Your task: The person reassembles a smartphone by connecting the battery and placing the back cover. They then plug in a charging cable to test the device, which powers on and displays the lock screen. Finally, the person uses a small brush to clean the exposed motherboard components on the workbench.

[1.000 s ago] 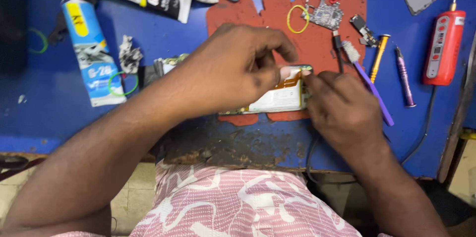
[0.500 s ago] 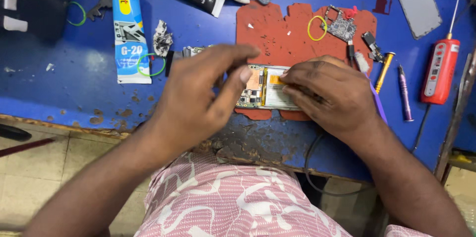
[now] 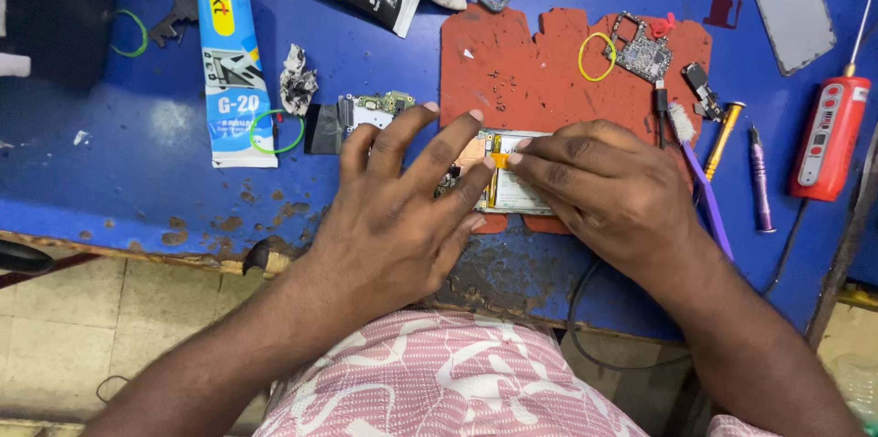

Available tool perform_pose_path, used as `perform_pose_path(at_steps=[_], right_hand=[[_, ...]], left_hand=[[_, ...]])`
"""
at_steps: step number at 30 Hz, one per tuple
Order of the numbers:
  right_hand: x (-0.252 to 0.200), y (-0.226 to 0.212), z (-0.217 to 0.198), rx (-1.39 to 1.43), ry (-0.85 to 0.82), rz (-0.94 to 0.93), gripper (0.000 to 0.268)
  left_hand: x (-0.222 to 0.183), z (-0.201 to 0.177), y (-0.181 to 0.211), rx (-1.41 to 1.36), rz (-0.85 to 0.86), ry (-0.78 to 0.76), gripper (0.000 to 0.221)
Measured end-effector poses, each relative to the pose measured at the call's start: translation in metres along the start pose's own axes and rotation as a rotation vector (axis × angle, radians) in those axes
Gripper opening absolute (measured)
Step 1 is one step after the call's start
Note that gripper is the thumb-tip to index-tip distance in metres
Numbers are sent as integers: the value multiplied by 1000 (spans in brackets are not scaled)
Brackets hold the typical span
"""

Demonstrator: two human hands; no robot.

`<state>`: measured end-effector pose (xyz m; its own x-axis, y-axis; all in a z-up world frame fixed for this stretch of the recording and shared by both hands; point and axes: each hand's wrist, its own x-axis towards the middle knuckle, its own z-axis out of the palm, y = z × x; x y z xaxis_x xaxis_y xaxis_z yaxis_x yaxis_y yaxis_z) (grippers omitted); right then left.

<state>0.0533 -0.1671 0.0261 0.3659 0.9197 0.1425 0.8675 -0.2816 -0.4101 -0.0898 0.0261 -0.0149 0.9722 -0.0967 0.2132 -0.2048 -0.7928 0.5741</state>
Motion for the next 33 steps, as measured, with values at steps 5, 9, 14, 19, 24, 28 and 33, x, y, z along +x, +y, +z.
perform_pose_path(at_steps=[5, 9, 14, 19, 24, 28, 33], right_hand=[[1, -2, -3, 3, -18, 2, 23], [3, -3, -4, 12, -32, -3, 27], [4, -3, -4, 14, -38, -6, 26], [5, -3, -4, 28, -46, 7, 27], [6, -3, -6, 13, -60, -11, 29], [7, -4, -6, 21, -62, 12, 27], [9, -4, -7, 10, -73, 0, 29]], left_hand=[[-1, 3, 0, 9, 2, 17, 46], [-3, 3, 2, 146, 39, 9, 44], [-5, 5, 0, 239, 71, 17, 42], [-6, 5, -1, 222, 69, 27, 41], [-4, 4, 0, 202, 60, 11, 41], [-4, 5, 0, 168, 54, -1, 44], [-3, 7, -2, 157, 55, -9, 42]])
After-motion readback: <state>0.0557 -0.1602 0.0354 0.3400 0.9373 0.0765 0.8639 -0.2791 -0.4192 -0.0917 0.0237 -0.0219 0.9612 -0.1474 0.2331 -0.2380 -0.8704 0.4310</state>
